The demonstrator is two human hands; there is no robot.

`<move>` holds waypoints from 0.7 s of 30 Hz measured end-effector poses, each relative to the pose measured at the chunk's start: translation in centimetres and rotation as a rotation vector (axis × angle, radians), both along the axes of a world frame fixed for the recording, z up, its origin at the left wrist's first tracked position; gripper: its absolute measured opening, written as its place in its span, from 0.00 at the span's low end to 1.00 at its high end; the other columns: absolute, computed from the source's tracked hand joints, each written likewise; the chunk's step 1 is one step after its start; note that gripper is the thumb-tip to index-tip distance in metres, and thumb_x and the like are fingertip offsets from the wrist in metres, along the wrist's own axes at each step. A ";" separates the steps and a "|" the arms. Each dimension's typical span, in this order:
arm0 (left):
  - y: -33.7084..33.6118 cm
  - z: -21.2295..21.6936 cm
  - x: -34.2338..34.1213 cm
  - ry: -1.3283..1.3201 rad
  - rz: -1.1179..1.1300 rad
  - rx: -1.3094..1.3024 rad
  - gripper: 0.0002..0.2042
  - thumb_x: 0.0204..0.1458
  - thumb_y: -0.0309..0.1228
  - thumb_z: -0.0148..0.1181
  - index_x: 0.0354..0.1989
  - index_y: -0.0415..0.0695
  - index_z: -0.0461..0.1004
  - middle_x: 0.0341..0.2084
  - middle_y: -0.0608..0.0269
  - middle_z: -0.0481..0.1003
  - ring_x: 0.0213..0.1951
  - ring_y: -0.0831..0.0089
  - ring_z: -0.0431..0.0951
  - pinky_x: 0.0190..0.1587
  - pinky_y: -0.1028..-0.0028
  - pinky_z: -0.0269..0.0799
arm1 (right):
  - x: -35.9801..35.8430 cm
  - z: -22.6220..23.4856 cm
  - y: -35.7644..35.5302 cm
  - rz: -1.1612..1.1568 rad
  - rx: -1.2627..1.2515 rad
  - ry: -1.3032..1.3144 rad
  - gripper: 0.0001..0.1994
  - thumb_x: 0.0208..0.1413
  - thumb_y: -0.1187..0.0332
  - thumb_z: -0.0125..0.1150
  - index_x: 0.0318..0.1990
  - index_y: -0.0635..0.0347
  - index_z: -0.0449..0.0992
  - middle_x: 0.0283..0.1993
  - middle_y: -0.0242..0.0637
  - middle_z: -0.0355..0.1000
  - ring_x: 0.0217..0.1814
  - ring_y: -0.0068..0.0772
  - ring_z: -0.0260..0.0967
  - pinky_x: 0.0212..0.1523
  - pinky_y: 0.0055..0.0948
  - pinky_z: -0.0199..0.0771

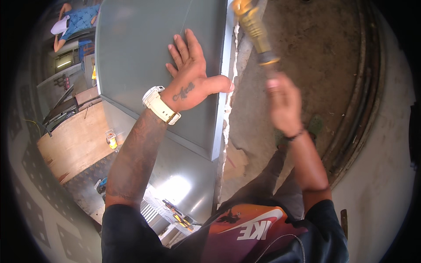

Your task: The person aligns and secures large gray composite panels on a workbench with a coworker. They use pliers to press along seams and a hammer to tap edges into place, then apply sealant along the joint with a brush.

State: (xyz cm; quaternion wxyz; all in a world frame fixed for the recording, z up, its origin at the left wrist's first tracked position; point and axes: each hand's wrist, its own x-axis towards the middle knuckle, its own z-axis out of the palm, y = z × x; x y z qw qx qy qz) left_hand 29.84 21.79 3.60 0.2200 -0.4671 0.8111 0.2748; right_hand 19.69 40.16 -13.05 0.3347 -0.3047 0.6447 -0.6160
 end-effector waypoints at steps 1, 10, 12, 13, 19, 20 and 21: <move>0.2 -0.3 0.9 -0.016 0.017 0.003 0.71 0.42 0.53 0.70 0.72 0.23 0.17 0.71 0.14 0.19 0.72 0.24 0.11 0.68 0.30 0.15 | -1.8 0.5 -0.3 -0.279 -0.199 0.291 0.19 0.74 0.58 0.50 0.29 0.56 0.64 0.23 0.27 0.60 0.24 0.21 0.57 0.24 0.26 0.55; 0.5 -0.4 0.6 0.038 0.012 -0.027 0.71 0.40 0.55 0.70 0.72 0.22 0.18 0.71 0.14 0.20 0.72 0.23 0.13 0.70 0.32 0.16 | -0.5 -2.2 0.9 -0.229 -0.234 0.002 0.16 0.74 0.59 0.50 0.40 0.65 0.75 0.29 0.44 0.70 0.30 0.34 0.68 0.33 0.37 0.69; 0.2 -0.6 0.6 0.049 -0.006 -0.041 0.72 0.39 0.55 0.70 0.72 0.22 0.19 0.71 0.14 0.21 0.72 0.23 0.13 0.70 0.32 0.16 | 1.0 -0.2 -1.3 0.097 0.069 -0.123 0.18 0.73 0.59 0.52 0.36 0.66 0.72 0.29 0.56 0.71 0.28 0.45 0.70 0.31 0.42 0.69; 0.1 -0.7 1.0 0.049 0.002 -0.055 0.72 0.39 0.55 0.71 0.72 0.22 0.20 0.71 0.13 0.21 0.72 0.23 0.13 0.70 0.32 0.16 | 0.4 0.8 -1.3 0.108 0.088 -0.099 0.18 0.73 0.58 0.52 0.36 0.66 0.71 0.28 0.57 0.70 0.28 0.48 0.70 0.31 0.43 0.69; 5.0 -0.7 3.0 0.147 -0.009 -0.159 0.65 0.45 0.48 0.72 0.76 0.29 0.24 0.75 0.23 0.25 0.76 0.31 0.20 0.71 0.31 0.20 | 0.2 2.0 -1.2 0.104 0.098 -0.041 0.17 0.73 0.58 0.52 0.38 0.65 0.69 0.27 0.56 0.70 0.28 0.59 0.69 0.32 0.48 0.68; 6.8 -0.5 3.7 0.087 -0.011 -0.168 0.65 0.46 0.47 0.70 0.76 0.30 0.23 0.76 0.25 0.25 0.77 0.33 0.19 0.71 0.31 0.18 | 0.2 2.3 -1.3 0.095 0.101 -0.072 0.17 0.73 0.58 0.53 0.37 0.64 0.69 0.28 0.56 0.71 0.29 0.62 0.69 0.33 0.49 0.68; 8.0 -0.6 4.7 0.017 -0.001 -0.180 0.64 0.47 0.46 0.68 0.76 0.31 0.22 0.76 0.28 0.24 0.77 0.35 0.18 0.70 0.31 0.16 | 0.1 2.6 -1.0 0.079 0.103 -0.069 0.17 0.73 0.58 0.52 0.38 0.64 0.69 0.28 0.56 0.70 0.29 0.58 0.69 0.32 0.48 0.68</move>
